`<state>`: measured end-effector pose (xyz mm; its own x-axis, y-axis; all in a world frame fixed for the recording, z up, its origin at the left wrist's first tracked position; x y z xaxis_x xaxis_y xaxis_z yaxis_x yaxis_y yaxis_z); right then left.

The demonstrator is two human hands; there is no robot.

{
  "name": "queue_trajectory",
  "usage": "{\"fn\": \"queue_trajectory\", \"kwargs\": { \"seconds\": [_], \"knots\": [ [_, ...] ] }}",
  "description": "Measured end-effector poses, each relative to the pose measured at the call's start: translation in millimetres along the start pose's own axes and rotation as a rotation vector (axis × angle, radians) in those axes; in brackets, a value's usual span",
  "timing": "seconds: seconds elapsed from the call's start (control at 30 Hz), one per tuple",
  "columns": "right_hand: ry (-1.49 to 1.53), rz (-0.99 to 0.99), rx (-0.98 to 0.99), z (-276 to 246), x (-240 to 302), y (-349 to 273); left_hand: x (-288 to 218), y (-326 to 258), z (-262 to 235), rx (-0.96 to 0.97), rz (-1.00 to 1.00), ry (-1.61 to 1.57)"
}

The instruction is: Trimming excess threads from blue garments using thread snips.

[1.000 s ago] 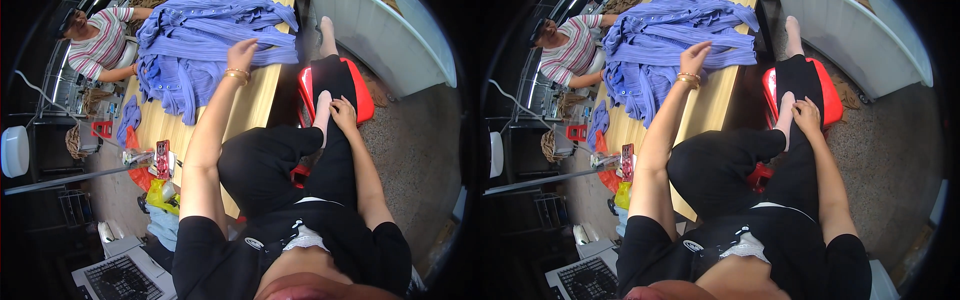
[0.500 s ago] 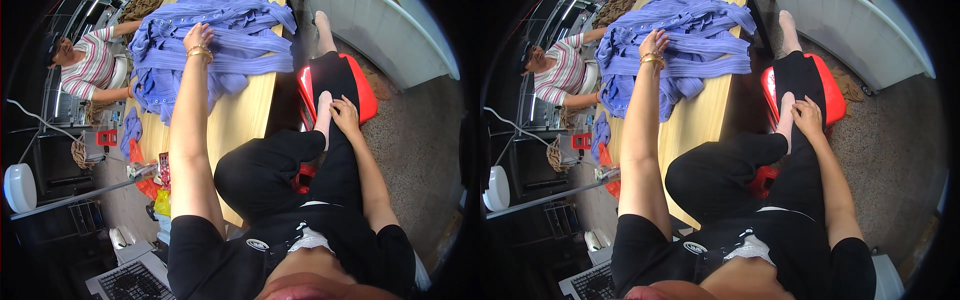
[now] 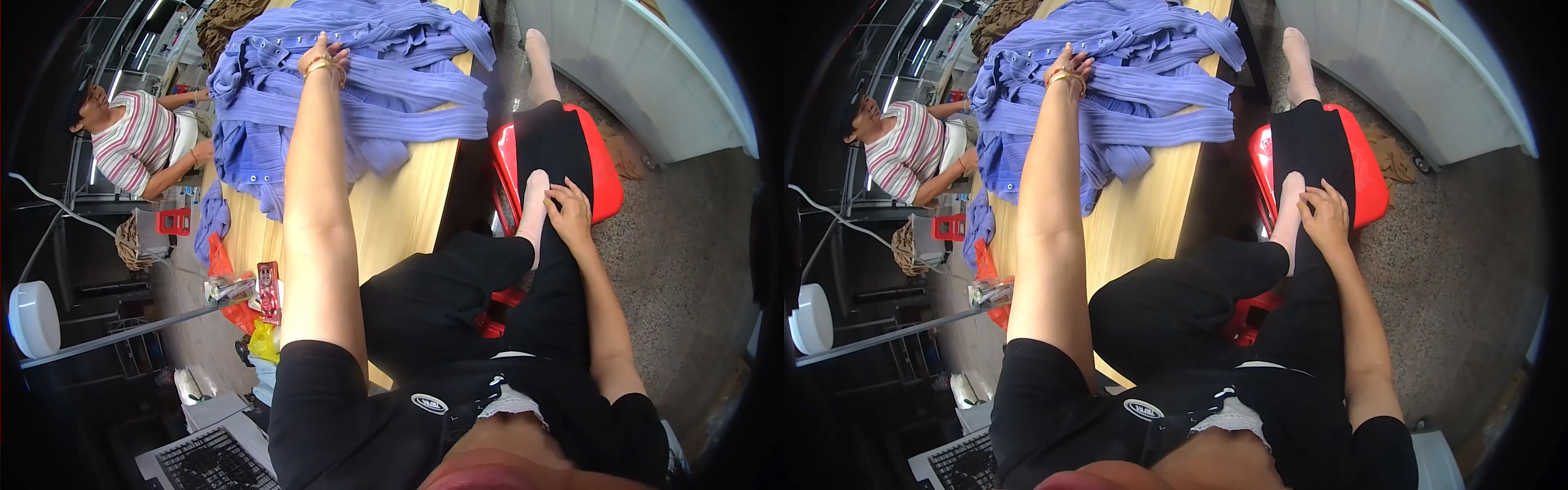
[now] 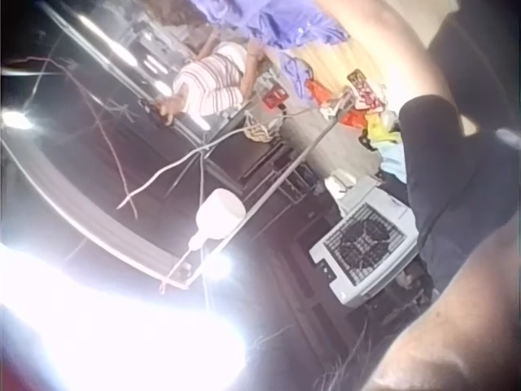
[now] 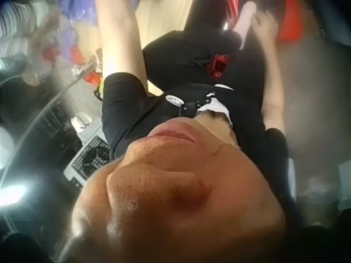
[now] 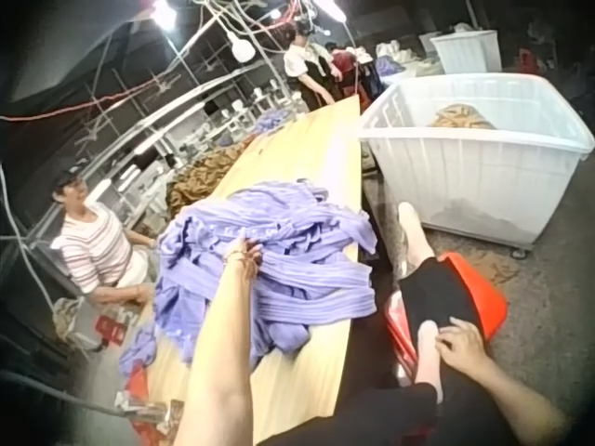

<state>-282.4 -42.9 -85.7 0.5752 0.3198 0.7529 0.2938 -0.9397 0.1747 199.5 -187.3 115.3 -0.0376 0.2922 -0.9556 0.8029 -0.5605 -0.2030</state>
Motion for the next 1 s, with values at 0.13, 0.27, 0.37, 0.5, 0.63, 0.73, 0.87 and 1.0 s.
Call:
{"fn": "queue_trajectory", "kwargs": {
  "seconds": [0.13, 0.27, 0.37, 0.5, 0.63, 0.73, 0.87, 1.0],
  "knots": [
    [0.011, -0.008, -0.003, 2.1, 4.5, 1.2, -3.0, 15.5, -4.1, -0.123, -0.055, -0.159],
    [-0.009, 0.009, -0.005, 0.4, -1.0, -1.5, -4.0, -2.1, 4.9, -0.063, 0.240, -0.371],
    [0.002, -0.005, -0.007, 0.6, 1.3, -0.6, -17.0, -4.1, -21.0, 0.072, 0.354, -0.539],
    [-0.020, 0.005, 0.011, 4.1, -7.4, -3.2, -31.6, -40.8, -59.5, 0.164, 0.403, -0.664],
    [-0.031, -0.015, 0.032, 8.5, 0.6, -1.4, -44.3, -67.7, -131.9, 0.248, 0.512, -0.645],
    [-0.049, -0.003, 0.036, 8.0, -4.1, -1.4, -39.7, -148.4, -160.2, 0.247, 0.570, -0.453],
    [-0.062, -0.035, 0.041, 11.7, -5.3, -0.2, -7.3, -218.0, -198.8, 0.318, 0.522, -0.398],
    [-0.090, -0.040, 0.068, 10.9, -2.2, 0.7, 27.1, -266.0, -228.7, 0.234, 0.515, -0.254]
  ]
}}
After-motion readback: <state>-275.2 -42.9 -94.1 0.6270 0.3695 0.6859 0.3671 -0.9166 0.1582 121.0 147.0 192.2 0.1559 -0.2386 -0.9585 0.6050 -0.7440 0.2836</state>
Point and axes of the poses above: each hand's wrist, its own y-axis towards the middle knuckle, its own z-axis out of the palm, x = y × z, the point moved 5 cm from there along y, towards the middle knuckle, and after that the axes turned 15 degrees about y, right-handed, at the moved point
